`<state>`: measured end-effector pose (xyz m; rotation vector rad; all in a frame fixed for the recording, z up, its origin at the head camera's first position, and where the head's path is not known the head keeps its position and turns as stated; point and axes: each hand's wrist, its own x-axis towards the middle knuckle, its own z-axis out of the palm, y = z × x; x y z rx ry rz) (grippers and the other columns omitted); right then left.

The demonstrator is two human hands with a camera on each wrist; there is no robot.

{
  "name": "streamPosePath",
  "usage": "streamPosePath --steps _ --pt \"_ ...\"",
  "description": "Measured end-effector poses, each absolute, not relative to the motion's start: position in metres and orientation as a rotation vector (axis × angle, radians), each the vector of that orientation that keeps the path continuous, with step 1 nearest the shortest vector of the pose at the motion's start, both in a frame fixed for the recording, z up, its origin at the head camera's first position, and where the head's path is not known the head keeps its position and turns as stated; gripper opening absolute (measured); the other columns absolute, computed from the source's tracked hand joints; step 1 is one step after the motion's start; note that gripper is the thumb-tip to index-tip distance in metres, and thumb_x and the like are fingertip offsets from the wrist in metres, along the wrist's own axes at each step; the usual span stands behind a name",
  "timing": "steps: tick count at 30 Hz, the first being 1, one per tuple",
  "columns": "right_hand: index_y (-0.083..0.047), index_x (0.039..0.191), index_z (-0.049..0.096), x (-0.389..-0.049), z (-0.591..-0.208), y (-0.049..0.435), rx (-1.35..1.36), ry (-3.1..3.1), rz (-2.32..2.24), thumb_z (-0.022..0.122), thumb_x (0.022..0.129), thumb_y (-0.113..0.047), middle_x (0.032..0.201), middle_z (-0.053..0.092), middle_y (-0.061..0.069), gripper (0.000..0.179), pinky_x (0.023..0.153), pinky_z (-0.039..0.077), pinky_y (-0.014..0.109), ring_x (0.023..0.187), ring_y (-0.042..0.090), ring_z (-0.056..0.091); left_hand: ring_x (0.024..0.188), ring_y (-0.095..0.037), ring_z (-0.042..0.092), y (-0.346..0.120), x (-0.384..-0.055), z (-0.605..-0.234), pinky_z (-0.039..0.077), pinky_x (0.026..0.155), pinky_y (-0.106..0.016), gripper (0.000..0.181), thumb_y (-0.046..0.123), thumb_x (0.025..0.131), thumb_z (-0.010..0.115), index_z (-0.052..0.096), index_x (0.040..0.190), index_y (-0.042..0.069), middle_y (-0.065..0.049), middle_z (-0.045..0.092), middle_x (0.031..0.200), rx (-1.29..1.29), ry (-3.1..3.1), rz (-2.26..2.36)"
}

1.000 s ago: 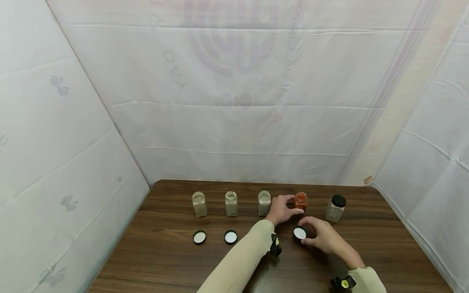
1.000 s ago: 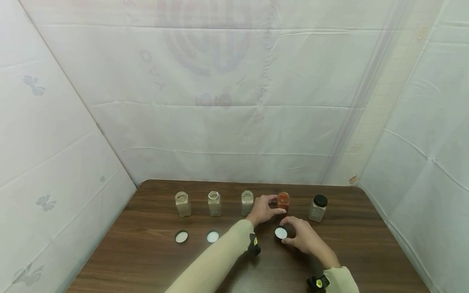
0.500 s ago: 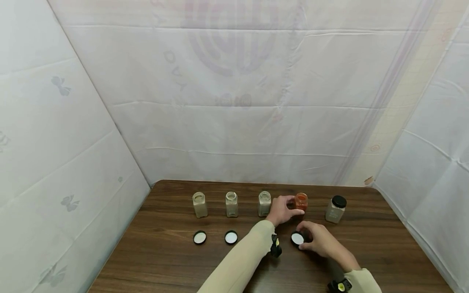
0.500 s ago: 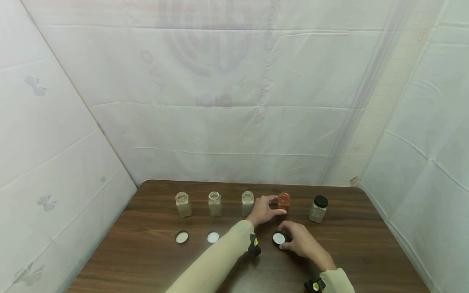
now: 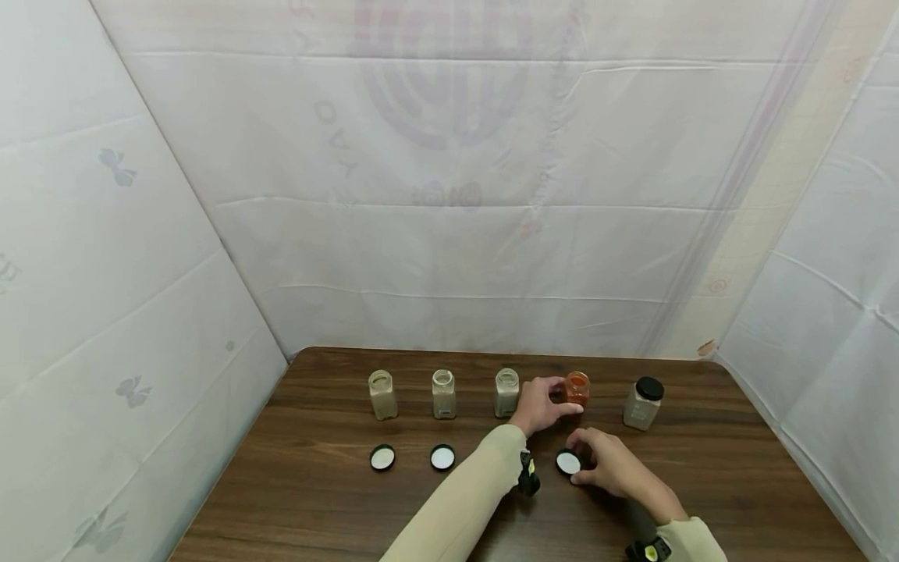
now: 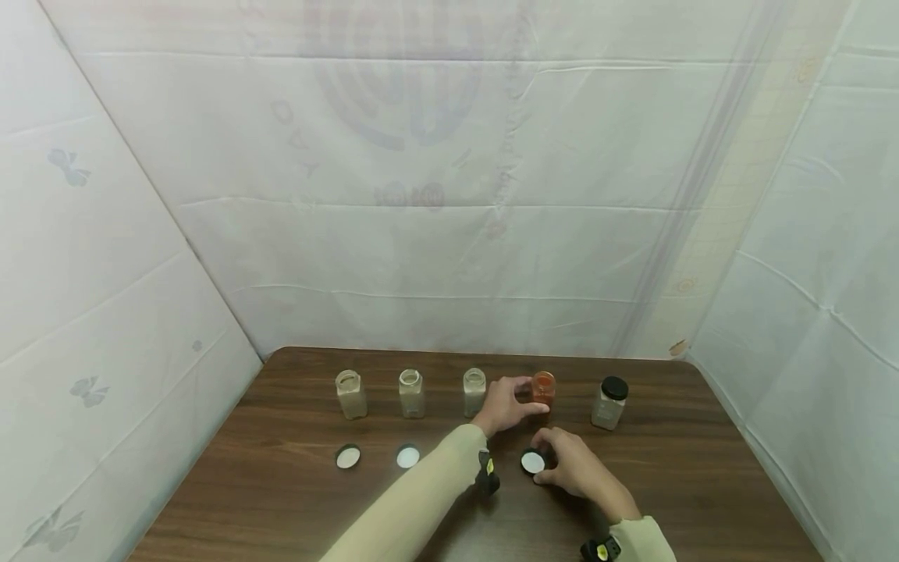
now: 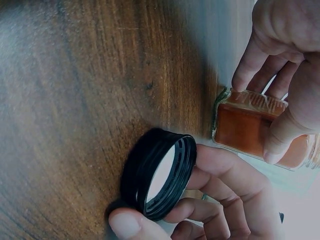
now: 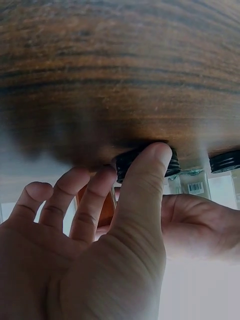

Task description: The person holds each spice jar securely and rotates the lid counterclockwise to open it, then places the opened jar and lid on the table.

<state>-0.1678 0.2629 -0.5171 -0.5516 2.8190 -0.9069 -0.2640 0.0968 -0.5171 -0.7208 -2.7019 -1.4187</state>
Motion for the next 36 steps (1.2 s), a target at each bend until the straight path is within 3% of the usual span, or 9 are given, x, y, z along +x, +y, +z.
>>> streamPosePath --steps 15,28,36 --pt "-0.013 0.112 0.066 -0.166 -0.516 0.266 -0.609 2.807 -0.906 0.093 0.077 -0.019 0.1 0.062 -0.001 0.045 0.071 0.05 0.031 0.087 0.012 0.058 0.104 -0.009 0.07 0.098 -0.263 -0.516 0.054 0.089 -0.025 0.045 0.033 0.085 0.087 0.074 0.124 0.012 0.001 0.077 0.112 -0.723 -2.713 -1.437" --pt "-0.01 0.119 0.064 -0.164 -0.499 0.275 -0.639 2.823 -0.927 0.088 0.083 -0.022 0.112 0.067 0.003 0.044 0.074 0.054 0.033 0.093 0.02 0.064 0.106 -0.011 0.07 0.099 -0.26 -0.513 0.054 0.091 -0.025 0.047 0.032 0.088 0.085 0.072 0.127 0.01 -0.001 0.076 0.115 -0.709 -2.733 -1.392" --pt "-0.009 0.121 0.065 -0.164 -0.489 0.282 -0.682 2.959 -0.881 0.081 0.091 -0.022 0.107 0.069 0.005 0.037 0.068 0.051 0.03 0.082 0.014 0.061 0.107 -0.011 0.07 0.099 -0.257 -0.514 0.054 0.091 -0.026 0.046 0.031 0.09 0.082 0.07 0.129 0.01 -0.001 0.075 0.117 -0.715 -2.738 -1.38"
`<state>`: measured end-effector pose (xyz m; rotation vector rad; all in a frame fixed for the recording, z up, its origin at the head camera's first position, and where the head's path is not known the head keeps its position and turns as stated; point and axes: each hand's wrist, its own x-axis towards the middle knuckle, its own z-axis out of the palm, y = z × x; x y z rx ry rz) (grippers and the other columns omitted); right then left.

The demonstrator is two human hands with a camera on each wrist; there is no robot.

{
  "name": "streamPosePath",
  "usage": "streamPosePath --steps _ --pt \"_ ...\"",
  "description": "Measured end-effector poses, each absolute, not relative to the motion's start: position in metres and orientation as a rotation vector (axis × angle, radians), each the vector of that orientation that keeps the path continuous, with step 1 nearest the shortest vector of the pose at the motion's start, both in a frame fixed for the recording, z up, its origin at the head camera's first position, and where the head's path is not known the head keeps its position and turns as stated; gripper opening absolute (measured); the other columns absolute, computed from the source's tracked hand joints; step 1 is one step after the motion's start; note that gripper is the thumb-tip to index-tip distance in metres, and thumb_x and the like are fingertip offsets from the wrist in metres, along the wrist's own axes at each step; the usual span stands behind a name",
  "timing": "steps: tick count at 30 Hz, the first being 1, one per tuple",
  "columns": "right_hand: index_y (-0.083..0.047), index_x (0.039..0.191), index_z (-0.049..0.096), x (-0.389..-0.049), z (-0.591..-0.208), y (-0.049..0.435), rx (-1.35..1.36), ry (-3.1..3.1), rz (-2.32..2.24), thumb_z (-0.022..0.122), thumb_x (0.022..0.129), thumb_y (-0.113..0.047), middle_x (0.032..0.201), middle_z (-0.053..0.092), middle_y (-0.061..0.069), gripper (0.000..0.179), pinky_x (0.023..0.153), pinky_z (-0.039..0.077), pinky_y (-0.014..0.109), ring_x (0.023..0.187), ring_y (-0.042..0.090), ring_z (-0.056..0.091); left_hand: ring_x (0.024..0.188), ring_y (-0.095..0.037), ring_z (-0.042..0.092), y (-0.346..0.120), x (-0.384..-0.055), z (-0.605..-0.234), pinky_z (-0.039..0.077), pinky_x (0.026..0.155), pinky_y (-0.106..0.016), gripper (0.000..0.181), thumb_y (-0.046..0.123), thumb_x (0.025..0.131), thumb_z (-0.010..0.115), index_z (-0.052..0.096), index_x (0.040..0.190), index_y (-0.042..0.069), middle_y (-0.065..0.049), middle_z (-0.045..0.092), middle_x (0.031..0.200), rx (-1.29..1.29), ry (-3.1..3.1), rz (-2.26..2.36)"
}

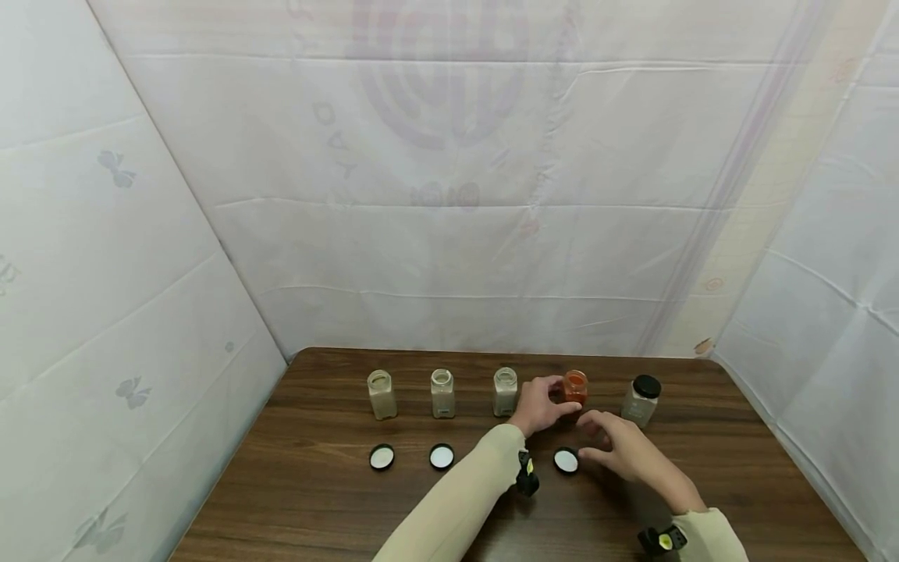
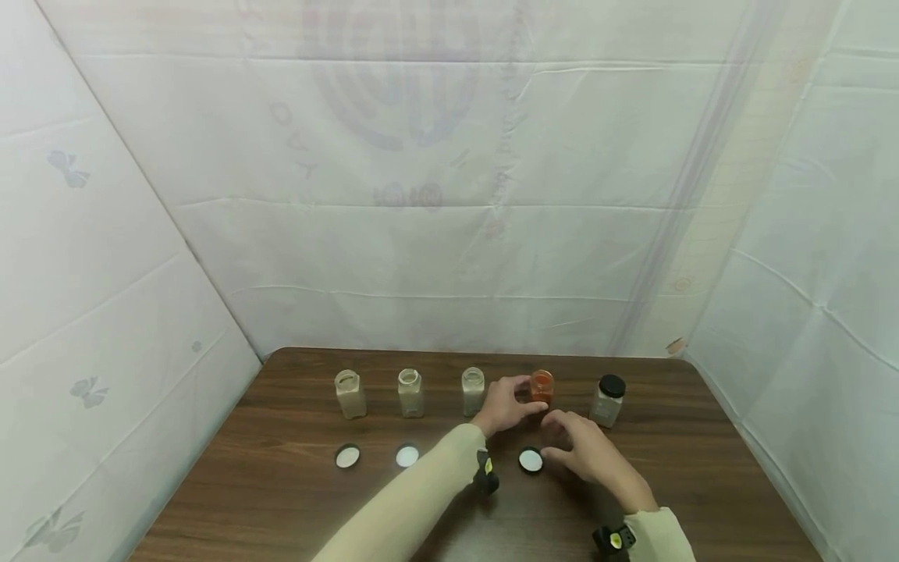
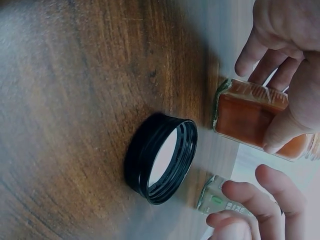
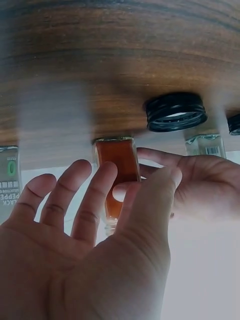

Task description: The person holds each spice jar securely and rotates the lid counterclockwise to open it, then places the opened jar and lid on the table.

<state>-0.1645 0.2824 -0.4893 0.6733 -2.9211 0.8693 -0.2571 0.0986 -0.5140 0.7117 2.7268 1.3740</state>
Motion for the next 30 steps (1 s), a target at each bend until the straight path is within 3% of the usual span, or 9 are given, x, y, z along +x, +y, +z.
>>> streamPosePath --steps 8,16,30 --pt "-0.01 0.12 0.066 -0.1622 -0.4864 0.283 0.611 -2.904 0.885 0.078 0.093 -0.022 0.106 0.07 0.006 0.032 0.069 0.051 0.031 0.083 0.014 0.061 0.109 -0.012 0.069 0.0985 -0.2549 -0.5128 0.054 0.093 -0.028 0.051 0.034 0.089 0.083 0.069 0.133 0.011 0.0 0.075 0.118 0.677 2.74 1.365" --pt "-0.011 0.116 0.068 -0.1621 -0.4852 0.2837 0.584 -2.762 0.928 0.077 0.095 -0.022 0.101 0.072 0.003 0.025 0.064 0.05 0.028 0.077 0.006 0.058 0.121 -0.018 0.063 0.0974 -0.2524 -0.5146 0.05 0.103 -0.037 0.067 0.038 0.089 0.083 0.058 0.146 0.014 -0.001 0.07 0.13 0.629 2.734 1.415" --pt "-0.012 0.114 0.069 -0.1617 -0.4834 0.2834 0.544 -2.723 0.913 0.077 0.095 -0.021 0.096 0.071 -0.004 0.023 0.067 0.052 0.029 0.079 0.009 0.063 0.117 -0.017 0.065 0.0938 -0.2527 -0.5119 0.054 0.095 -0.03 0.067 0.035 0.092 0.079 0.054 0.149 0.009 -0.004 0.069 0.13 0.717 2.664 1.495"
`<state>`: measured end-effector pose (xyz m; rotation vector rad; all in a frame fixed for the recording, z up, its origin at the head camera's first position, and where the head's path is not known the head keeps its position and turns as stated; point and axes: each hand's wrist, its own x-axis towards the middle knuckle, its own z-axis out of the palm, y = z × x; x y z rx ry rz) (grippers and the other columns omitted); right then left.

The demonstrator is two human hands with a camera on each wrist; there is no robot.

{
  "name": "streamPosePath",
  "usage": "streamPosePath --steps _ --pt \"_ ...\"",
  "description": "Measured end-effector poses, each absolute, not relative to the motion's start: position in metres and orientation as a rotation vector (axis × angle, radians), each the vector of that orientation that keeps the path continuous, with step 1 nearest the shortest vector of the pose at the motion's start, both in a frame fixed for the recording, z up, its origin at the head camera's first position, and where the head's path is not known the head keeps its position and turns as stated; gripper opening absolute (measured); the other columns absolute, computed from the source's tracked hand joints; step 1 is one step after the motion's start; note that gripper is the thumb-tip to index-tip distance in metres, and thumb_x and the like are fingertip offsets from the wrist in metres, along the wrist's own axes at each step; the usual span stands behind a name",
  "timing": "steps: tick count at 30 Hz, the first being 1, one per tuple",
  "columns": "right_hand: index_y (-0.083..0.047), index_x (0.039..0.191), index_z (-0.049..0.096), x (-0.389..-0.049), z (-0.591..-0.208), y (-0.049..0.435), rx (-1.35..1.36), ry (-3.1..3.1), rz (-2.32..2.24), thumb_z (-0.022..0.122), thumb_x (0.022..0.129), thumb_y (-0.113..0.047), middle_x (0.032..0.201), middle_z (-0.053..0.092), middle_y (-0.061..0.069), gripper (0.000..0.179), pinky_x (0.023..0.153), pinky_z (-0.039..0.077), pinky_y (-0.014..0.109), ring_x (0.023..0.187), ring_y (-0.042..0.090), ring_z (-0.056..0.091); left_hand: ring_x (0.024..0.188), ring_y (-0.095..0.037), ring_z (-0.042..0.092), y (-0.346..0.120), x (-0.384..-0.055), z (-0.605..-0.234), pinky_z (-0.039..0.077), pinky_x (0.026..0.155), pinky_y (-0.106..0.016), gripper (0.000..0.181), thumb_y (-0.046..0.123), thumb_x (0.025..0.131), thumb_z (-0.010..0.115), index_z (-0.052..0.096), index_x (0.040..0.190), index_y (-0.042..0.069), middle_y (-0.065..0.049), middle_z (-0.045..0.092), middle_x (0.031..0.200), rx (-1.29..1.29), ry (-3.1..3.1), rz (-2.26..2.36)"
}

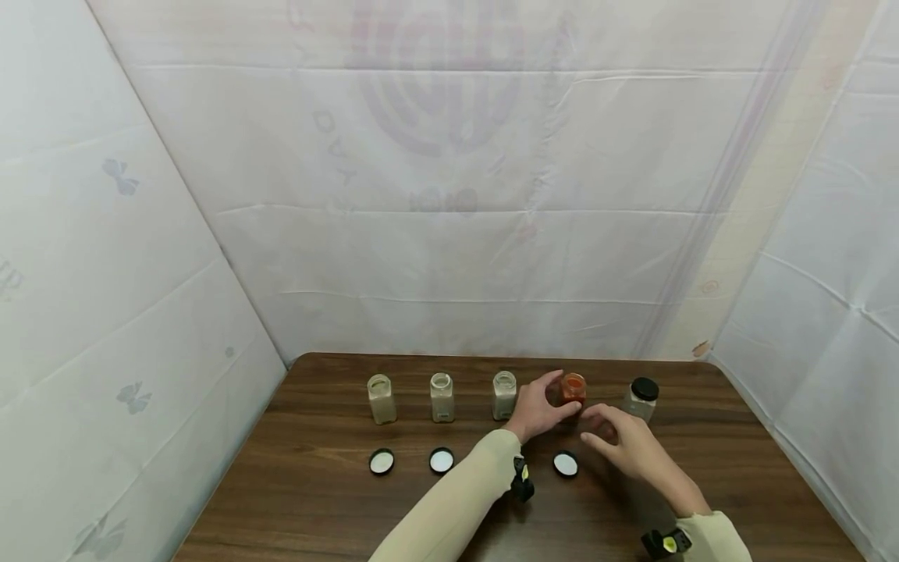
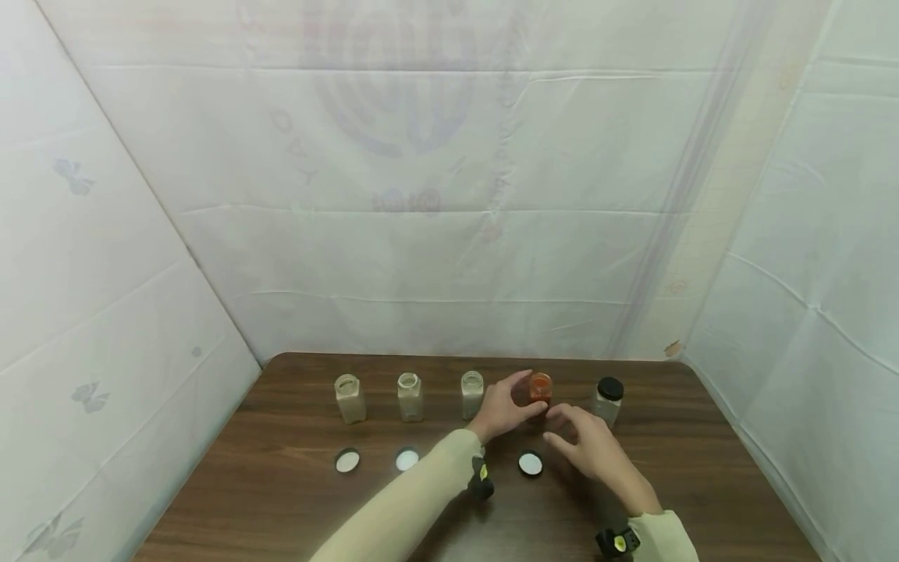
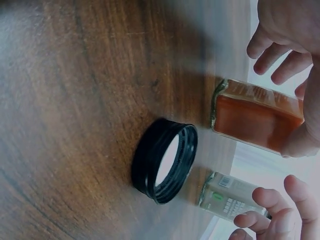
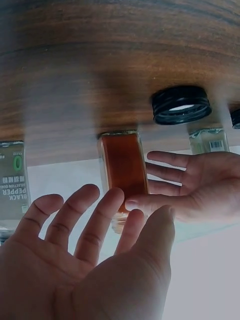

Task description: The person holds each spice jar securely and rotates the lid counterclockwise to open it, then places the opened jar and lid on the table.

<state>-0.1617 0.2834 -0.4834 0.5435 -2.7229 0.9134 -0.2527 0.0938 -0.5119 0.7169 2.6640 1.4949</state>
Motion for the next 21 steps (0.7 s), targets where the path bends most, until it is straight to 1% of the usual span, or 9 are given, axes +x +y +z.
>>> streamPosePath --steps 2,6,10,13,17,21 --pt "-0.013 0.113 0.07 -0.162 -0.482 0.284 0.529 -2.701 0.899 0.078 0.094 -0.019 0.094 0.071 -0.006 0.021 0.067 0.053 0.029 0.079 0.009 0.064 0.118 -0.018 0.065 0.094 -0.253 -0.511 0.053 0.095 -0.03 0.066 0.036 0.092 0.079 0.054 0.148 0.01 -0.004 0.068 0.132 0.715 2.648 1.517" --pt "-0.013 0.111 0.07 -0.162 -0.479 0.285 0.515 -2.648 0.861 0.079 0.093 -0.017 0.091 0.069 -0.009 0.02 0.067 0.054 0.031 0.079 0.011 0.065 0.121 -0.023 0.063 0.094 -0.253 -0.508 0.053 0.097 -0.033 0.067 0.037 0.092 0.079 0.054 0.148 0.013 -0.009 0.063 0.14 0.713 2.633 1.561" --pt "-0.013 0.111 0.07 -0.162 -0.478 0.29 0.504 -2.605 0.839 0.08 0.092 -0.015 0.089 0.068 -0.011 0.021 0.065 0.055 0.033 0.076 0.006 0.063 0.125 -0.028 0.06 0.093 -0.253 -0.503 0.052 0.099 -0.038 0.069 0.039 0.092 0.079 0.05 0.15 0.017 -0.014 0.057 0.147 0.707 2.612 1.591" --pt "-0.013 0.11 0.07 -0.162 -0.477 0.295 0.5 -2.564 0.816 0.08 0.09 -0.012 0.087 0.067 -0.01 0.023 0.063 0.054 0.032 0.074 0.003 0.061 0.128 -0.029 0.059 0.093 -0.252 -0.499 0.052 0.099 -0.039 0.07 0.041 0.092 0.078 0.047 0.151 0.021 -0.011 0.055 0.148 0.702 2.595 1.616" --pt "-0.011 0.111 0.07 -0.16 -0.476 0.302 0.477 -2.501 0.798 0.081 0.089 -0.008 0.087 0.068 -0.007 0.026 0.061 0.053 0.03 0.072 0.004 0.061 0.13 -0.023 0.056 0.095 -0.249 -0.492 0.051 0.102 -0.039 0.072 0.045 0.093 0.076 0.043 0.154 0.026 -0.005 0.052 0.151 0.711 2.588 1.661" --pt "-0.009 0.114 0.069 -0.157 -0.473 0.31 0.421 -2.473 0.803 0.08 0.089 -0.007 0.089 0.068 -0.003 0.027 0.06 0.054 0.032 0.071 0.005 0.063 0.133 -0.019 0.053 0.098 -0.246 -0.483 0.048 0.105 -0.041 0.074 0.05 0.094 0.073 0.041 0.156 0.027 -0.004 0.049 0.155 0.753 2.598 1.71"
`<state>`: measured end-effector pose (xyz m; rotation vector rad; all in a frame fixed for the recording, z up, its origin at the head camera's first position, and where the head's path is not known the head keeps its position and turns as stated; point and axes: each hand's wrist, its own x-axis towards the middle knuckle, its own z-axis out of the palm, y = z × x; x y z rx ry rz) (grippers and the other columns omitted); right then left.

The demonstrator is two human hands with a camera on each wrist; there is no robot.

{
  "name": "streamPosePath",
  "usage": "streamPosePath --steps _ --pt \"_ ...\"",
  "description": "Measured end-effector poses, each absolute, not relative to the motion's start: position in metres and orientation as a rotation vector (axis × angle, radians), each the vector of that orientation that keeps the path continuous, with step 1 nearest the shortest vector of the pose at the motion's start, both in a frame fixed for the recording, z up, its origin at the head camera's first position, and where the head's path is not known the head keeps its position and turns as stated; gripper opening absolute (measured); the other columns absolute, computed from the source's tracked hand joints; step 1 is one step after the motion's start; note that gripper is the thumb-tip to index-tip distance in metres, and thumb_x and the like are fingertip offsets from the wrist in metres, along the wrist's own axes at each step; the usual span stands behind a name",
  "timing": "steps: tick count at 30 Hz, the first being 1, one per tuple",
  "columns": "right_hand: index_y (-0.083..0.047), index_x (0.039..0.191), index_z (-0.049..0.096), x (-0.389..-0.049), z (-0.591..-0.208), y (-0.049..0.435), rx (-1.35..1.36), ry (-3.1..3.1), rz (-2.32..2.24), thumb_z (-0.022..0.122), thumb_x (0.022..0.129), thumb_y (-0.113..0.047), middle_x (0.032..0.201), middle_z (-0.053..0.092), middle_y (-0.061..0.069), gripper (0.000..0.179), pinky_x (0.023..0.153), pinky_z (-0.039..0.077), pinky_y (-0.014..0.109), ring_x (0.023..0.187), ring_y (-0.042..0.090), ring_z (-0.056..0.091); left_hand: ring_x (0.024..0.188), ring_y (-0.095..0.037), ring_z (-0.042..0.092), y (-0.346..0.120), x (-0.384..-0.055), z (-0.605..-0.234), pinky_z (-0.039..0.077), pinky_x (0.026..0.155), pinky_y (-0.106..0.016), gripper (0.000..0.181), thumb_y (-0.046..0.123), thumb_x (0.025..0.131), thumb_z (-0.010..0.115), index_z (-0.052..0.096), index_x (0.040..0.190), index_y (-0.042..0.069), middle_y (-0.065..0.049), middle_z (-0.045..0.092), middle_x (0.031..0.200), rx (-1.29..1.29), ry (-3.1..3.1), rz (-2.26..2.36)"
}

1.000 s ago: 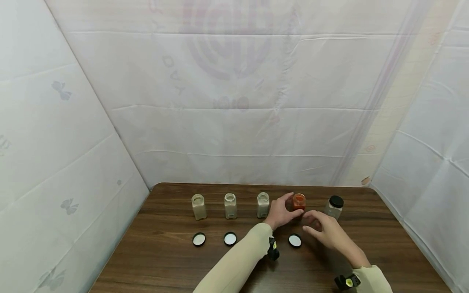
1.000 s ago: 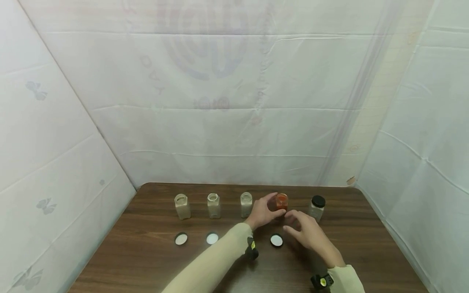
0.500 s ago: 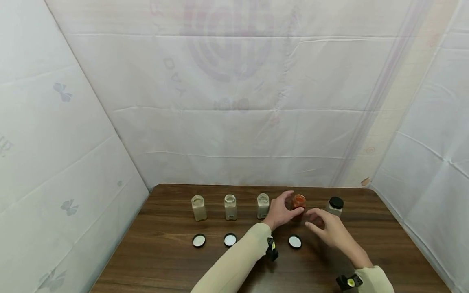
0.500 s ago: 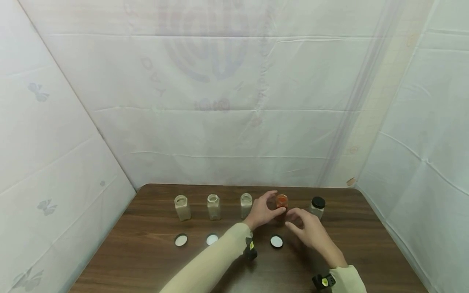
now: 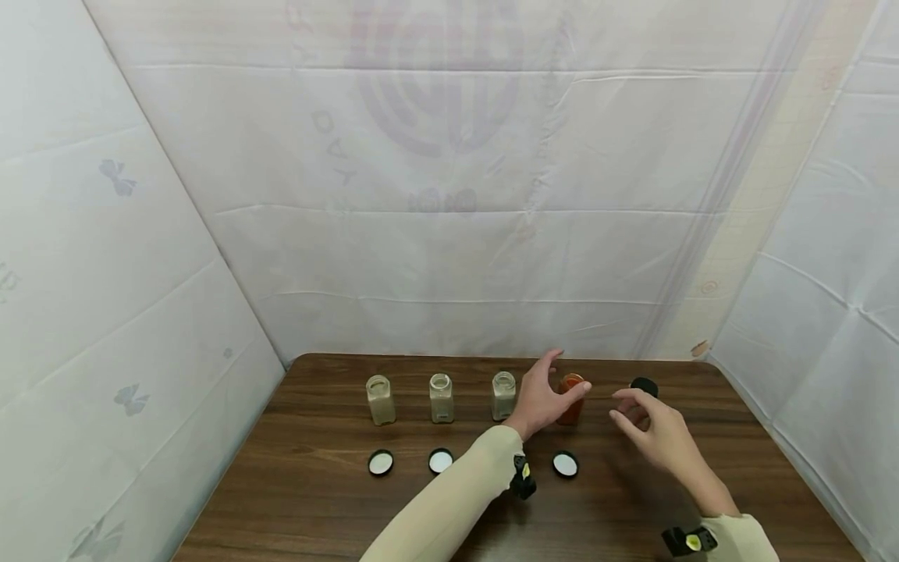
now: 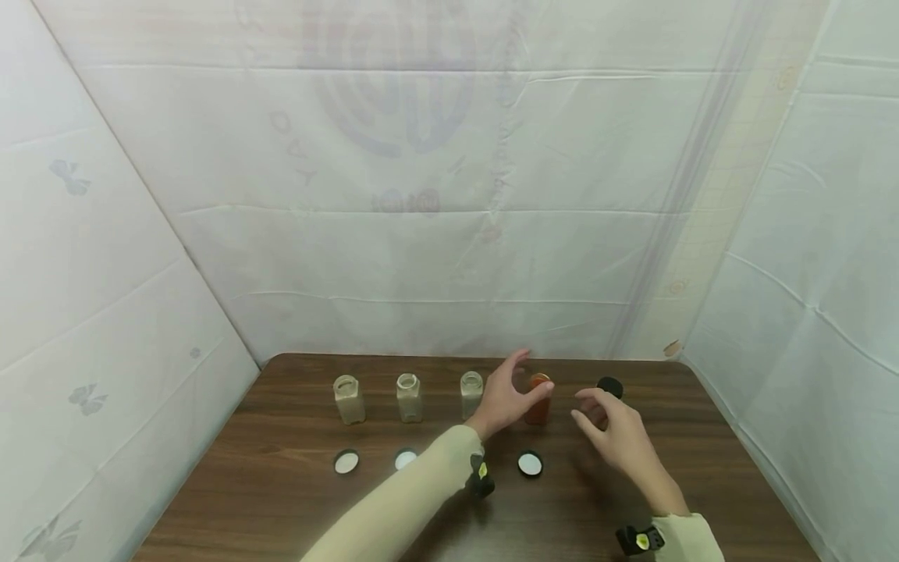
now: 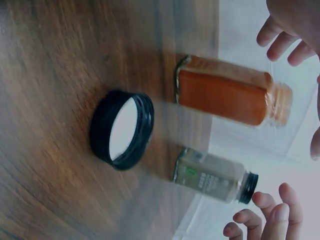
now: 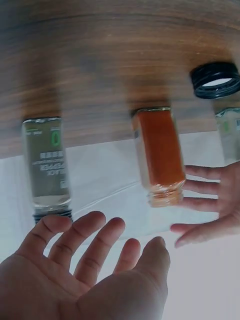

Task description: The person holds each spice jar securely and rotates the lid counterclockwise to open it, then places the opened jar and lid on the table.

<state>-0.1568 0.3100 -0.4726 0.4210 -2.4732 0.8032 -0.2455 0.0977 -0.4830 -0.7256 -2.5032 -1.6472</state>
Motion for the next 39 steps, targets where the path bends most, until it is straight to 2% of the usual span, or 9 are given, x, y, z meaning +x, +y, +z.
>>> streamPosePath --steps 12,19,22,26,27,28,31,35,39 --pt "-0.005 0.117 0.07 -0.152 -0.463 0.329 0.343 -2.376 0.771 0.081 0.086 -0.001 0.091 0.07 0.002 0.032 0.058 0.05 0.026 0.069 0.002 0.06 0.139 -0.015 0.047 0.107 -0.235 -0.47 0.045 0.11 -0.041 0.066 0.049 0.097 0.068 0.042 0.155 0.029 0.005 0.046 0.156 -0.815 -2.416 -1.529" --pt "-0.001 0.118 0.068 -0.152 -0.457 0.336 0.308 -2.351 0.79 0.079 0.088 -0.001 0.094 0.07 0.01 0.031 0.061 0.047 0.016 0.071 0.003 0.061 0.139 -0.019 0.049 0.117 -0.228 -0.462 0.046 0.109 -0.035 0.063 0.034 0.097 0.072 0.046 0.151 0.016 -0.007 0.051 0.151 -0.924 -2.162 -1.214" --pt "0.0 0.12 0.067 -0.155 -0.454 0.342 0.288 -2.349 0.785 0.078 0.089 -0.002 0.097 0.07 0.014 0.033 0.063 0.046 0.012 0.071 0.003 0.061 0.121 -0.017 0.06 0.124 -0.224 -0.46 0.051 0.099 -0.027 0.064 0.028 0.096 0.074 0.045 0.151 0.013 -0.008 0.051 0.15 -1.001 -2.076 -1.173" --pt "0.001 0.123 0.067 -0.159 -0.451 0.349 0.246 -2.348 0.775 0.077 0.091 -0.004 0.101 0.07 0.018 0.034 0.064 0.044 0.01 0.073 0.002 0.061 0.124 -0.016 0.059 0.132 -0.217 -0.459 0.048 0.102 -0.024 0.065 0.025 0.096 0.074 0.044 0.152 0.012 -0.009 0.051 0.15 -1.088 -2.066 -1.179" --pt "0.001 0.123 0.066 -0.16 -0.449 0.35 0.235 -2.35 0.769 0.077 0.091 -0.004 0.102 0.07 0.018 0.034 0.064 0.044 0.01 0.073 0.003 0.062 0.132 -0.016 0.055 0.134 -0.216 -0.46 0.045 0.106 -0.025 0.065 0.025 0.096 0.074 0.043 0.152 0.013 -0.009 0.051 0.15 -1.104 -2.075 -1.185" --pt "0.0 0.124 0.066 -0.161 -0.449 0.352 0.227 -2.352 0.765 0.077 0.091 -0.005 0.103 0.07 0.018 0.035 0.064 0.045 0.012 0.073 0.005 0.063 0.14 -0.017 0.049 0.135 -0.214 -0.46 0.042 0.111 -0.027 0.065 0.025 0.096 0.074 0.043 0.152 0.013 -0.008 0.051 0.15 -1.115 -2.086 -1.186" --pt "0.001 0.126 0.065 -0.163 -0.447 0.356 0.205 -2.366 0.743 0.076 0.093 -0.007 0.104 0.07 0.02 0.036 0.064 0.049 0.02 0.075 0.017 0.066 0.14 -0.015 0.048 0.141 -0.209 -0.461 0.041 0.112 -0.026 0.065 0.027 0.096 0.074 0.044 0.152 0.013 -0.007 0.053 0.15 -1.132 -2.123 -1.2" --pt "0.002 0.128 0.064 -0.167 -0.446 0.361 0.188 -2.397 0.733 0.074 0.095 -0.009 0.106 0.068 0.023 0.037 0.064 0.053 0.038 0.078 0.035 0.069 0.136 -0.014 0.053 0.149 -0.204 -0.464 0.044 0.108 -0.024 0.067 0.03 0.096 0.075 0.045 0.153 0.01 -0.006 0.056 0.148 -1.13 -2.207 -1.241" --pt "0.006 0.13 0.062 -0.17 -0.446 0.365 0.166 -2.441 0.74 0.071 0.098 -0.013 0.109 0.066 0.028 0.039 0.066 0.054 0.055 0.082 0.042 0.069 0.132 -0.013 0.056 0.159 -0.202 -0.466 0.047 0.102 -0.021 0.069 0.035 0.096 0.075 0.044 0.153 0.011 -0.004 0.057 0.146 -1.08 -2.359 -1.32"
